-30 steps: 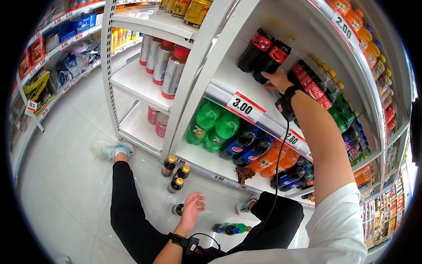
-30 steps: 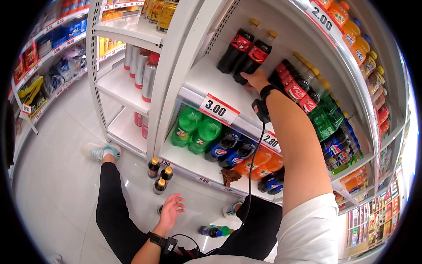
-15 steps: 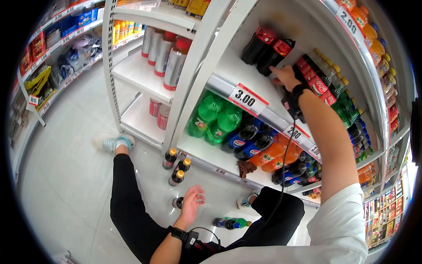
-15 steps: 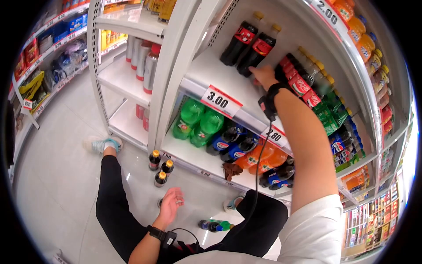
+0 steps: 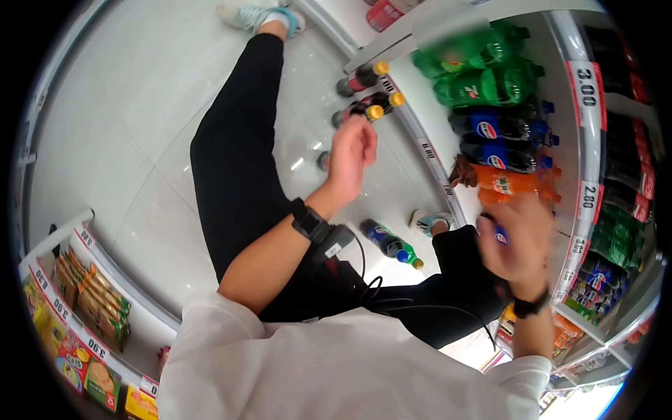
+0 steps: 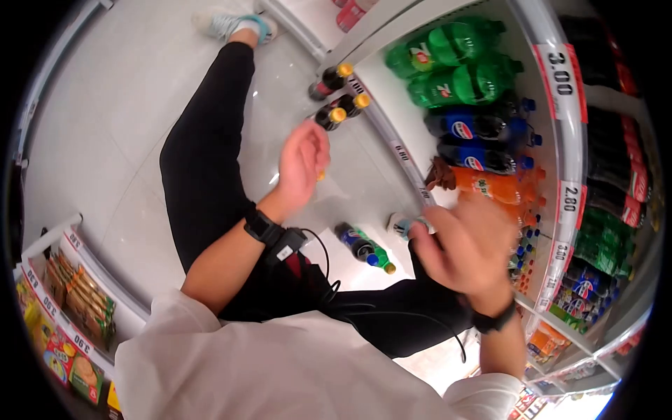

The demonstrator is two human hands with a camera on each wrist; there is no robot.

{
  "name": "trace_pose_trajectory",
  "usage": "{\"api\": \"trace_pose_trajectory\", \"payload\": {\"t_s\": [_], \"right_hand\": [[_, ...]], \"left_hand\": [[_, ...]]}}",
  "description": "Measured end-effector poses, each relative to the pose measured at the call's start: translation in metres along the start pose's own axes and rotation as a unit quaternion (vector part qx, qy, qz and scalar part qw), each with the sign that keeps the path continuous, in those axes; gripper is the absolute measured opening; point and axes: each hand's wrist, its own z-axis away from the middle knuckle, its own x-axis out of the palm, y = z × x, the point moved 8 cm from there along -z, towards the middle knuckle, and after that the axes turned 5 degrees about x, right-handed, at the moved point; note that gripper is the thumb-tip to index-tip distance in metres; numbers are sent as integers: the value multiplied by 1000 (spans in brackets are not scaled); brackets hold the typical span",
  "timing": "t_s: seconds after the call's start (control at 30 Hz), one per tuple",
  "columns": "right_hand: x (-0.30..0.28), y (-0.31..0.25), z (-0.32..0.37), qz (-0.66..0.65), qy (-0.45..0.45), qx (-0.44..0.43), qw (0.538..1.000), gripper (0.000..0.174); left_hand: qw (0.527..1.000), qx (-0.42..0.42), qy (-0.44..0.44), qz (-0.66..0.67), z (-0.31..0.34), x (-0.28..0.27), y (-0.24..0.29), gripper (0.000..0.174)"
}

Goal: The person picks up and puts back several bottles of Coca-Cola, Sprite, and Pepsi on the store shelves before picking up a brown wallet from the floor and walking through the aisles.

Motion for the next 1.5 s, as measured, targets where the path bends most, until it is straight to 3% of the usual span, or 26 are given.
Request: {"api": "trace_pose_trajectory", "payload": {"t_s": [0.03, 0.13, 0.2, 0.4, 0.53, 0.67, 0.7, 0.87, 0.97, 1.0, 1.07, 1.13, 1.17, 1.2, 1.23, 1.3, 1.4, 1.43, 1.5], "right_hand": [[35, 5, 5, -45, -25, 59, 997, 24], [132, 18, 21, -136, -94, 170, 971, 26], [185, 23, 28, -158, -149, 232, 948, 36], [284, 6, 27, -144, -220, 257, 930, 47], [311, 8, 27, -158, -219, 276, 923, 40], [302, 21, 40, -204, -186, 317, 908, 36], [291, 27, 43, -239, -154, 342, 895, 34], [189, 50, 42, -295, -9, 412, 862, 28], [128, 71, 49, -346, 80, 418, 836, 26], [116, 80, 57, -387, 112, 446, 799, 23], [84, 88, 59, -451, 151, 466, 746, 20], [67, 95, 64, -461, 197, 468, 728, 18], [58, 94, 63, -466, 213, 478, 713, 19], [51, 94, 63, -432, 219, 485, 729, 21], [52, 97, 67, -443, 231, 483, 719, 22], [62, 101, 75, -453, 249, 478, 710, 22], [77, 89, 77, -496, 254, 458, 692, 17], [82, 81, 76, -505, 257, 464, 681, 21], [93, 69, 71, -517, 239, 409, 712, 50]], "left_hand": [[997, 32, 64, 36, -3, -4, 17, 27], [981, 93, 124, 113, -5, -15, 62, 25], [975, 99, 142, 136, -7, -27, 74, 24], [967, 98, 187, 141, -9, -43, 72, 22], [975, 75, 192, 77, -15, -46, 60, 22], [981, 69, 177, 42, -17, -51, 49, 19], [983, 50, 174, -21, -18, -54, 43, 19], [974, 1, 132, -186, -14, -44, 17, 22], [939, -6, 19, -342, -14, -29, -5, 31], [939, -6, 9, -343, -13, -26, -11, 31], [954, -142, -48, -261, -3, -17, -38, 37], [962, -261, -51, -57, 22, 11, -37, 41], [958, -266, -95, -49, 25, 22, -33, 41], [952, -273, -137, -40, 28, 28, -32, 42], [953, -264, -139, -48, 28, 27, -30, 42], [960, -209, -183, -34, 25, 31, -25, 37], [968, -177, -158, -75, 18, 11, -34, 35], [970, -174, -160, -63, 19, 13, -33, 35], [968, -183, -166, -36, 23, 18, -33, 35]]}}
